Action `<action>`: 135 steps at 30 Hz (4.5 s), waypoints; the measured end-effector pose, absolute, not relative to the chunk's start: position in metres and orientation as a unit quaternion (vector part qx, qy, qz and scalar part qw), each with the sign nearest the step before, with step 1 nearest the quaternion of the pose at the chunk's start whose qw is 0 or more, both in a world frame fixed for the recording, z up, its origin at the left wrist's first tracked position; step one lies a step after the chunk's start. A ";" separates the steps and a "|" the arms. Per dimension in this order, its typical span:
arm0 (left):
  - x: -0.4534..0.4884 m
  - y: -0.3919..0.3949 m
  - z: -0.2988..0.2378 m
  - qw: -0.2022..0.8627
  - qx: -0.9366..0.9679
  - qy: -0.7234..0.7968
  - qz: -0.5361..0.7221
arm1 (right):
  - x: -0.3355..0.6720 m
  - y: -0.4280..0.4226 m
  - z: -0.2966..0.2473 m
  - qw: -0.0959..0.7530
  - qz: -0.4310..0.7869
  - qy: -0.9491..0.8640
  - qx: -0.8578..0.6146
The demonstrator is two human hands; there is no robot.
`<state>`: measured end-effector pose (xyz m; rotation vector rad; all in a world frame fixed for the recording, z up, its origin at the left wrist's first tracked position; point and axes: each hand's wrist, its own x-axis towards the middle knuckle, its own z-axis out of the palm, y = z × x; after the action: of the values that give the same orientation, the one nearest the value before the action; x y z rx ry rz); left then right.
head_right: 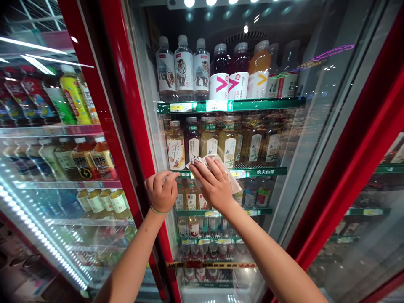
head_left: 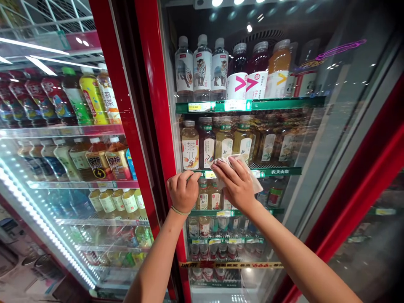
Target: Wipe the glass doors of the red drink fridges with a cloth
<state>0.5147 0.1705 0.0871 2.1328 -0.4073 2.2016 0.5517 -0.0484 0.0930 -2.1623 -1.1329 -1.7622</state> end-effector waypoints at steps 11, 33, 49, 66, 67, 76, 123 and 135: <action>0.513 0.167 0.089 0.000 0.686 -0.146 0.713 | 0.551 -0.058 0.086 0.085 -0.586 -0.376 -0.712; 0.505 0.082 0.071 0.089 0.775 -0.104 0.617 | 0.546 -0.088 0.081 0.143 -0.576 -0.311 -0.742; 0.510 0.027 0.068 0.097 0.787 -0.102 0.601 | 0.553 -0.140 0.062 0.151 -0.590 -0.317 -0.727; 0.536 -0.011 0.064 0.091 0.701 -0.103 0.700 | 0.557 -0.171 0.066 0.184 -0.576 -0.292 -0.741; 0.538 -0.011 0.062 0.084 0.697 -0.106 0.704 | 0.558 -0.171 0.066 0.166 -0.577 -0.307 -0.738; 0.540 -0.005 0.055 0.083 0.684 -0.121 0.715 | 0.559 -0.161 0.074 0.167 -0.586 -0.316 -0.727; 0.527 0.079 0.055 0.071 0.684 -0.055 0.724 | 0.549 -0.093 0.088 0.176 -0.579 -0.339 -0.720; 0.526 0.092 0.050 0.083 0.665 -0.052 0.740 | 0.546 -0.070 0.098 0.132 -0.577 -0.392 -0.704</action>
<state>0.5259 0.0923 0.0500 1.9860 -0.1567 2.2097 0.5456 -0.0700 0.0976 -2.0439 -1.1369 -1.6755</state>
